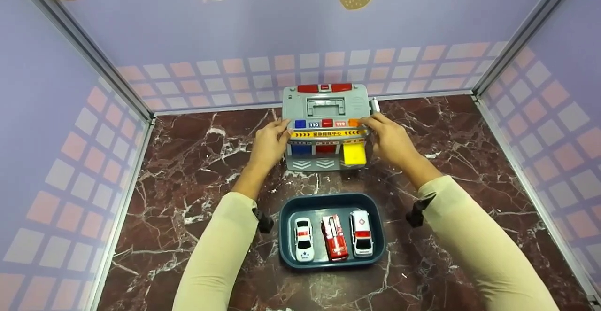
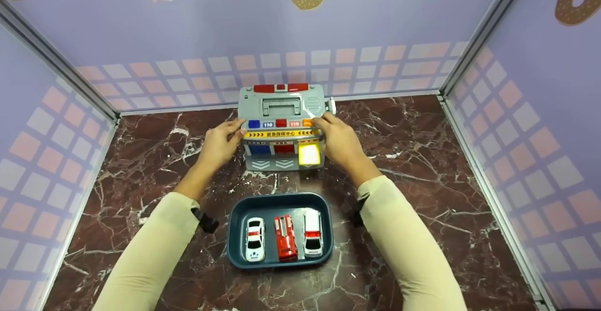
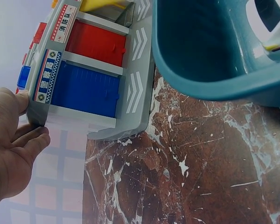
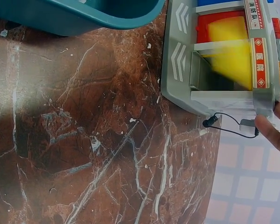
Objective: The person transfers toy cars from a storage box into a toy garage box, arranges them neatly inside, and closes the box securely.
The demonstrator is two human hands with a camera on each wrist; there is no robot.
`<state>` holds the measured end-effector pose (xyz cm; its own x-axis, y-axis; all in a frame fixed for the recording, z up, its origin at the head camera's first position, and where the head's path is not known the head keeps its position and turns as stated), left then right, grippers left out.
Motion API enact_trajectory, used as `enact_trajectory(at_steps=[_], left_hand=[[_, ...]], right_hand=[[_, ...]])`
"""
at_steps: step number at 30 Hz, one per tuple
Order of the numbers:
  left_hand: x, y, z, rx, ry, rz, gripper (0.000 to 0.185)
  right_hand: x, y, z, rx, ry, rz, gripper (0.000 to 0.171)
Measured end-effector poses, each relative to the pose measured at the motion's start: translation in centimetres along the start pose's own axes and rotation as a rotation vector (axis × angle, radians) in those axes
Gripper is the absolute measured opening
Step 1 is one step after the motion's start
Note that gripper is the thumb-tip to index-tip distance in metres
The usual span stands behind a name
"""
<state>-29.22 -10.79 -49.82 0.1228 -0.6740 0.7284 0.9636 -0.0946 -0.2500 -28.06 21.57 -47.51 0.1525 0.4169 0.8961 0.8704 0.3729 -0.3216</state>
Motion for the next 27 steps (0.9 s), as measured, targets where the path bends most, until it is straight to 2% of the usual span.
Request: enact_trajectory(at_steps=[5, 13, 23, 27], left_hand=[[0.1, 0.2, -0.1, -0.011, -0.007, 0.003, 0.037], [0.1, 0.2, -0.1, -0.019, 0.016, 0.01, 0.038], [0.1, 0.1, -0.1, -0.007, 0.01, 0.01, 0.038], [0.0, 0.0, -0.1, -0.003, 0.009, 0.017, 0.037]], right_hand=[[-0.2, 0.2, -0.1, 0.004, -0.008, 0.012, 0.061], [-0.3, 0.7, 0.1, 0.07, -0.004, 0.051, 0.057], [-0.2, 1.7, 0.1, 0.086, -0.038, -0.036, 0.069], [0.1, 2.2, 0.0, 0.094, -0.03, -0.058, 0.065]])
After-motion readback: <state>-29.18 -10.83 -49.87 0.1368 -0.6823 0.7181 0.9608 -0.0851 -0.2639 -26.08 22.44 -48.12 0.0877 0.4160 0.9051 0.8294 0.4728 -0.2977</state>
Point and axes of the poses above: each hand's wrist, its own y-axis away from the middle knuckle, its own x-axis out of the back of the hand, z = x × y, the point moved 1 cm from there along -y, towards the middle knuckle, and after that the axes turned 2 degrees about y, right-handed, at the moved point
